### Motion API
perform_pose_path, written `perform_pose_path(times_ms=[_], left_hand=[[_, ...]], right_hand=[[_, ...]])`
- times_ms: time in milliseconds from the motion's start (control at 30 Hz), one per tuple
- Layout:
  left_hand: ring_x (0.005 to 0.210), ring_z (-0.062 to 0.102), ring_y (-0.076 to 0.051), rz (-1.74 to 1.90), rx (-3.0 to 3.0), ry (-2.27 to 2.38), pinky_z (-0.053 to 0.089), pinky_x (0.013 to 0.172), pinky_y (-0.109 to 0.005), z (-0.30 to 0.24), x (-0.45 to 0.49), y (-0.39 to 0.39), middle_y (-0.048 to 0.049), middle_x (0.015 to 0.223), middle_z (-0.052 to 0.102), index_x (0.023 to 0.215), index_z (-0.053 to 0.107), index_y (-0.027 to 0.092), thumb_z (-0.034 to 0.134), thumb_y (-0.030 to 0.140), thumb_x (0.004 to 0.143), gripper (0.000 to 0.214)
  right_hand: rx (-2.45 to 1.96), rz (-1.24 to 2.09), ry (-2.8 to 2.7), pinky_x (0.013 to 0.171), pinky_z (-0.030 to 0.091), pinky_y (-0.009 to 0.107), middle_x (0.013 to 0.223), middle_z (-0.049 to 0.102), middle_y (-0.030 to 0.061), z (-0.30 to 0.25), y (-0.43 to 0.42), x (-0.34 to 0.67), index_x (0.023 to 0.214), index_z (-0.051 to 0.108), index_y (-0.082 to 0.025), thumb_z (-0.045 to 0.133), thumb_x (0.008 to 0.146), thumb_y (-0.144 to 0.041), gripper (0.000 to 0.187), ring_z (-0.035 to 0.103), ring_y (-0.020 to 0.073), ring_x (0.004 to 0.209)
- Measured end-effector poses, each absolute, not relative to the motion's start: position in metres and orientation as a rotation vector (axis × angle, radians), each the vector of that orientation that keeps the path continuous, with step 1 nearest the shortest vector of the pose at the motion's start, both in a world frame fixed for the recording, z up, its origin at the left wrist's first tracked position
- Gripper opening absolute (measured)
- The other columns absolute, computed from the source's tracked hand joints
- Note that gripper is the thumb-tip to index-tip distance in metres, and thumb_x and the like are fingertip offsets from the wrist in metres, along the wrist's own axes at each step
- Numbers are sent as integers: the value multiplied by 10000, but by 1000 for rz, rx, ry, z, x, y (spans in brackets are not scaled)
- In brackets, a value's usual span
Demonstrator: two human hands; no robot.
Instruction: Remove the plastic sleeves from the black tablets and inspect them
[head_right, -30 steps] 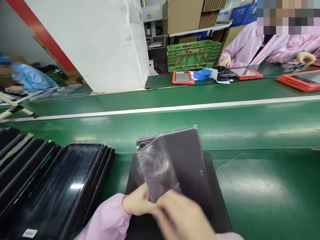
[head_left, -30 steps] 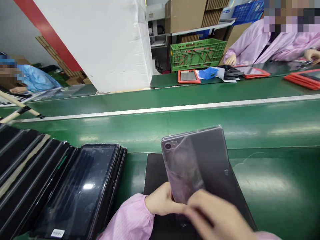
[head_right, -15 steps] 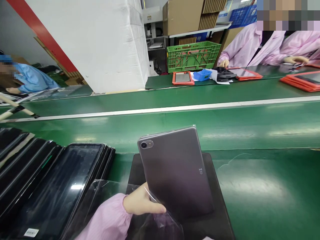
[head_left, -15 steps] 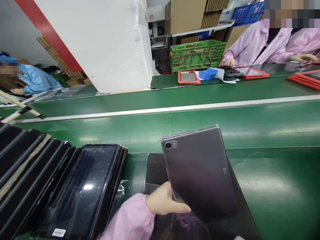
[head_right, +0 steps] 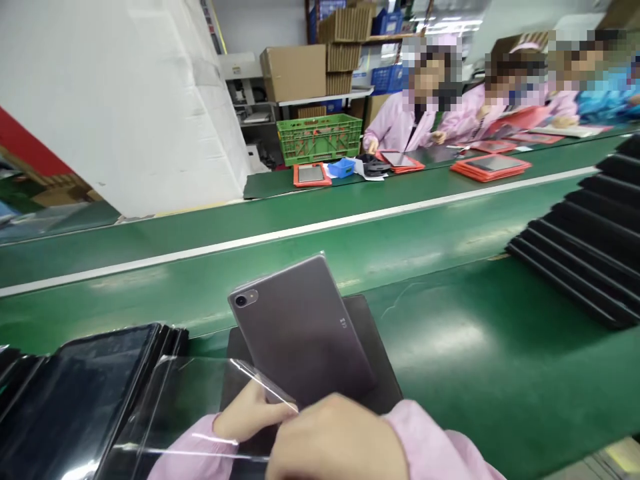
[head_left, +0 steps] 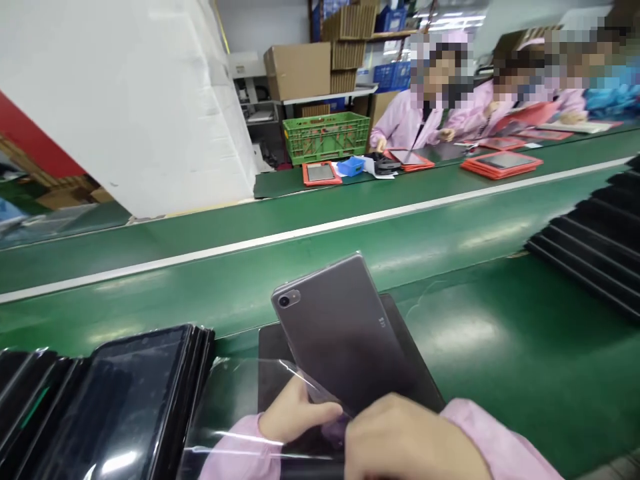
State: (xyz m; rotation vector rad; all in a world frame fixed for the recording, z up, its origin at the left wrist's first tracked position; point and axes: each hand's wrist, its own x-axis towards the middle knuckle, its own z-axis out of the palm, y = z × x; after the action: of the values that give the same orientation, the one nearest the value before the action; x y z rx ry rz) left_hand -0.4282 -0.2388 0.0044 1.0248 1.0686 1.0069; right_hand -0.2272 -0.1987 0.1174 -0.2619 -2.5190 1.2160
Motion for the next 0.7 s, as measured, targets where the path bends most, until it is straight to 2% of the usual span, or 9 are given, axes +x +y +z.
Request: perform_pose_path(times_ms=[100,200,267,333,400,467,533,633,700], left_hand=[[999,708,-343,978,1082,1066,572,928,-496,5,-428,-239,-91,1037,767,1016,714,203,853,417,672,428],[1137,660,-354,1021,1021,1097,515,1033,-496,9,-427,-240,-132,1172,731,1133,666,153,871,391,650,576],[1161,648,-352,1032,982,1130,503,1046,-492,10,-427,-240,-143,1206,716,1168,640,135,881,389,626,645],[1170,643,-348,1005,995,1153,492,1058,-489,11,-427,-240,-147,1220,710,1182,636,128,874,380,623,658],[1167,645,-342,982,1014,1156,490,1060,-480,12,-427,-239,-147,1222,710,1183,644,125,858,366,632,638],[1157,652,-335,995,1017,1145,493,1057,-468,12,-426,-239,-141,1214,716,1171,661,128,848,350,638,607],[1144,661,-327,1023,1014,1124,498,1052,-456,11,-427,-239,-131,1199,726,1154,684,134,846,339,644,573],[1124,671,-321,1068,1031,1093,511,1029,-438,9,-431,-241,-128,1174,737,1133,714,135,855,347,644,551],[1067,690,-317,1118,1028,1100,530,986,-423,5,-434,-243,-136,1116,754,1086,735,121,871,376,625,545]], right_hand=[[-666,1061,-2197,566,501,230,653,657,-8,131,-172,-195,724,627,-219,624,892,-223,169,617,126,587],[-1095,826,-1774,542,495,244,612,613,-4,125,-156,-162,709,616,-219,653,874,-310,192,589,140,558],[-1256,798,-1585,521,498,256,581,584,-7,111,-154,-148,715,613,-217,677,855,-406,244,574,148,530],[-1317,860,-1539,534,521,278,603,606,10,93,-158,-141,741,628,-211,687,829,-477,286,589,161,543],[-1363,942,-1555,605,556,318,711,670,51,75,-165,-144,824,675,-200,688,805,-503,304,639,194,640],[-1410,994,-1544,676,571,358,869,714,91,58,-173,-151,951,713,-192,705,770,-490,348,673,233,774],[-1436,1019,-1521,698,569,381,942,726,99,45,-179,-162,1011,730,-196,758,700,-449,402,674,257,836],[-1416,1043,-1480,712,559,396,860,734,66,35,-189,-177,912,756,-210,814,615,-398,356,662,252,777],[-1387,1058,-1421,724,559,398,801,736,52,35,-196,-186,844,758,-211,800,640,-421,296,665,242,738]])
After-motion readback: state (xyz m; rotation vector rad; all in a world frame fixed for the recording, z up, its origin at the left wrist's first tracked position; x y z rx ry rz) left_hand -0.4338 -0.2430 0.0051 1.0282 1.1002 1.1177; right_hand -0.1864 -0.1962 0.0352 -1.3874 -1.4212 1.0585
